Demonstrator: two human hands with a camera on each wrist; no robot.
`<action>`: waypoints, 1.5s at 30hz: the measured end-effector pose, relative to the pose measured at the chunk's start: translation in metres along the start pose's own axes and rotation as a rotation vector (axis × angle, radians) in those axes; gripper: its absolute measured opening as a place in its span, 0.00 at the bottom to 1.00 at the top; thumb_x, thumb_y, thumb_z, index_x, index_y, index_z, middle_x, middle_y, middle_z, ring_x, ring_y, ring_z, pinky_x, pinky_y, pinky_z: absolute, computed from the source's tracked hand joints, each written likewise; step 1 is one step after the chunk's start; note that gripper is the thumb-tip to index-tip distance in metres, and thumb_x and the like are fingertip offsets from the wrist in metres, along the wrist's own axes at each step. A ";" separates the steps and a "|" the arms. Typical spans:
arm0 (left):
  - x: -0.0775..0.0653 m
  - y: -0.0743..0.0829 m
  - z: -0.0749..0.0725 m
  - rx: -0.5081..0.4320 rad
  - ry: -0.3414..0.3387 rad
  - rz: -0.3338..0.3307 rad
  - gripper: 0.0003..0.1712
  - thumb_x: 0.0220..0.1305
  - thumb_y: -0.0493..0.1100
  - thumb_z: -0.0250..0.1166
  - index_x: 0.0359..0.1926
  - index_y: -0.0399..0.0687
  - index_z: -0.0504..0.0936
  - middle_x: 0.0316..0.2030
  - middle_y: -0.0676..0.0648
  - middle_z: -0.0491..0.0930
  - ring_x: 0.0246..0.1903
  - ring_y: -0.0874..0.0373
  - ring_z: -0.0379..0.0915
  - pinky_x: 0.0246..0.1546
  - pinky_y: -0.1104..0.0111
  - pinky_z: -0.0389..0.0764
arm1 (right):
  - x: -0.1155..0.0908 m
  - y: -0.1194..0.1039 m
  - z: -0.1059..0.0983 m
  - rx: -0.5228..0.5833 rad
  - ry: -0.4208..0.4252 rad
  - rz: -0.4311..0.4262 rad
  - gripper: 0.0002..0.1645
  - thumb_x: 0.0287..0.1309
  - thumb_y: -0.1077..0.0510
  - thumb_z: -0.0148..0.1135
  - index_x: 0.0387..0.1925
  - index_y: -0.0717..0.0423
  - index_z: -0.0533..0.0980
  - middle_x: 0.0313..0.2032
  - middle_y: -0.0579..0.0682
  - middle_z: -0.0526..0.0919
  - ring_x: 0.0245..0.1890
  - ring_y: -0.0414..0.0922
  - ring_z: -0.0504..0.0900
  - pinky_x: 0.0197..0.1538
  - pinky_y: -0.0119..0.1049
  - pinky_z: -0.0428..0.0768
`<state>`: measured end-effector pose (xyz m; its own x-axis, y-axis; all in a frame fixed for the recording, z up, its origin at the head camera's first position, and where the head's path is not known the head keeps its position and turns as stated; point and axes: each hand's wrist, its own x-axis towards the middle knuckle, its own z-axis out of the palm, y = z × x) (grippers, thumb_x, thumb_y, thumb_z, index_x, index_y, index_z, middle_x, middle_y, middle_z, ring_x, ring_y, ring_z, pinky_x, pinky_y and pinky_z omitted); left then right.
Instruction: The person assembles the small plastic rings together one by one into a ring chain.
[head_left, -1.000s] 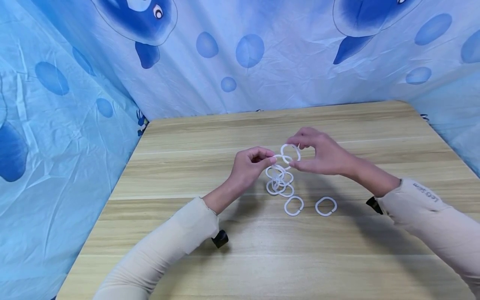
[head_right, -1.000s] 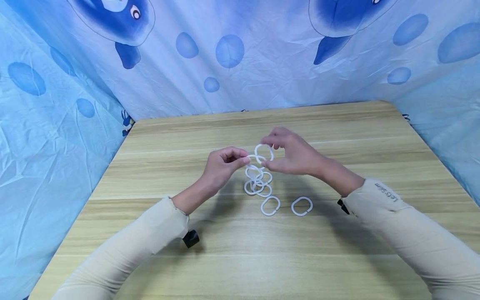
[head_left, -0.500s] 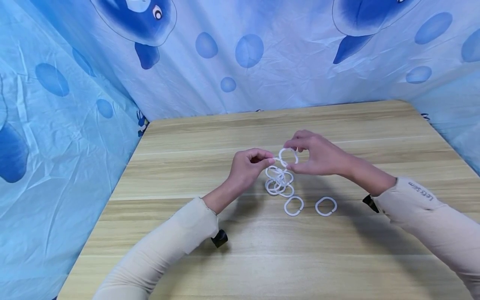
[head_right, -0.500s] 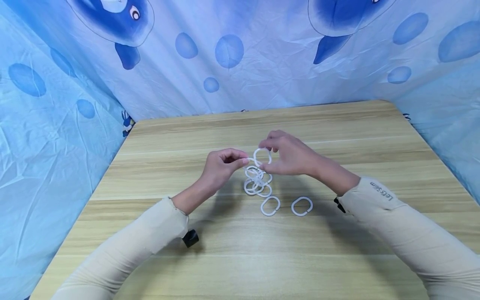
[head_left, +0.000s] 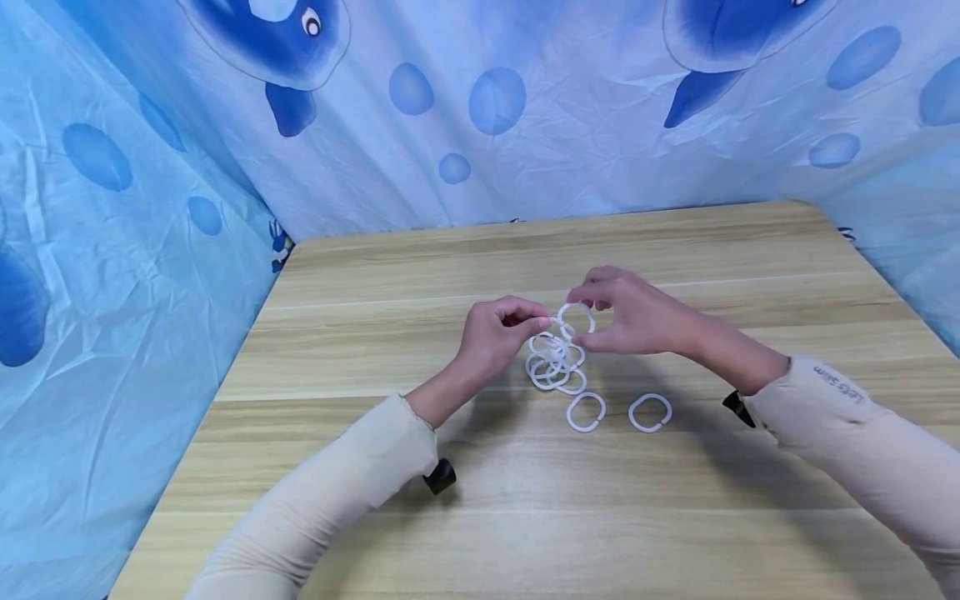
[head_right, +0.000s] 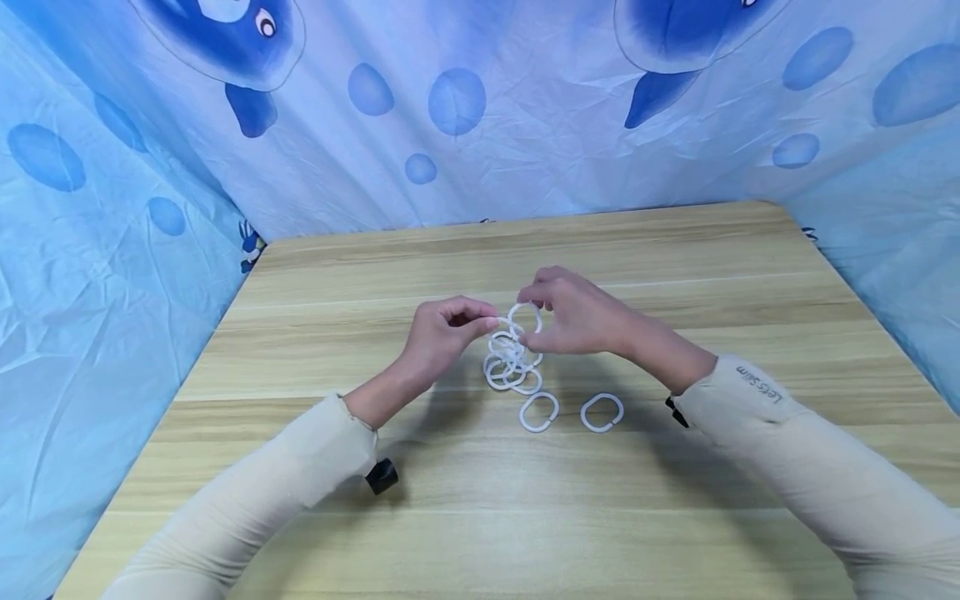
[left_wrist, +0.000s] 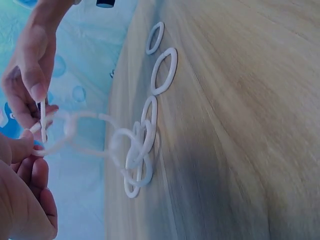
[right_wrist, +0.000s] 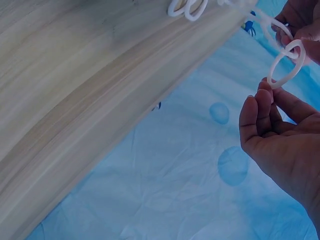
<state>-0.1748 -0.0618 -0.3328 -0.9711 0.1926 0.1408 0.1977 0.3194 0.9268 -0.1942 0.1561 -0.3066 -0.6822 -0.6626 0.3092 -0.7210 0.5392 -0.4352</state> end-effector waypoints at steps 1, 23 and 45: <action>0.000 0.000 0.001 -0.005 -0.004 0.001 0.05 0.57 0.41 0.71 0.34 0.46 0.88 0.29 0.52 0.85 0.28 0.63 0.75 0.30 0.73 0.75 | 0.001 -0.001 0.002 0.011 -0.011 0.004 0.24 0.43 0.55 0.74 0.44 0.60 0.81 0.32 0.47 0.76 0.32 0.44 0.72 0.35 0.38 0.73; -0.002 -0.003 -0.001 0.031 0.057 0.066 0.07 0.55 0.30 0.69 0.35 0.43 0.87 0.33 0.48 0.79 0.32 0.58 0.74 0.36 0.69 0.76 | 0.002 -0.003 0.009 0.131 0.040 0.002 0.21 0.41 0.55 0.75 0.41 0.56 0.83 0.30 0.42 0.77 0.31 0.42 0.73 0.34 0.34 0.73; -0.001 -0.007 -0.009 -0.114 0.000 -0.003 0.08 0.56 0.35 0.71 0.38 0.36 0.86 0.32 0.46 0.86 0.30 0.63 0.79 0.36 0.72 0.80 | -0.034 0.019 -0.016 0.280 -0.039 0.222 0.12 0.64 0.57 0.60 0.49 0.52 0.81 0.39 0.44 0.82 0.38 0.41 0.75 0.42 0.31 0.73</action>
<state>-0.1764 -0.0724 -0.3368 -0.9717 0.1920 0.1377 0.1781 0.2120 0.9609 -0.1873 0.1973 -0.3119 -0.8094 -0.5676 0.1507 -0.4905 0.5122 -0.7050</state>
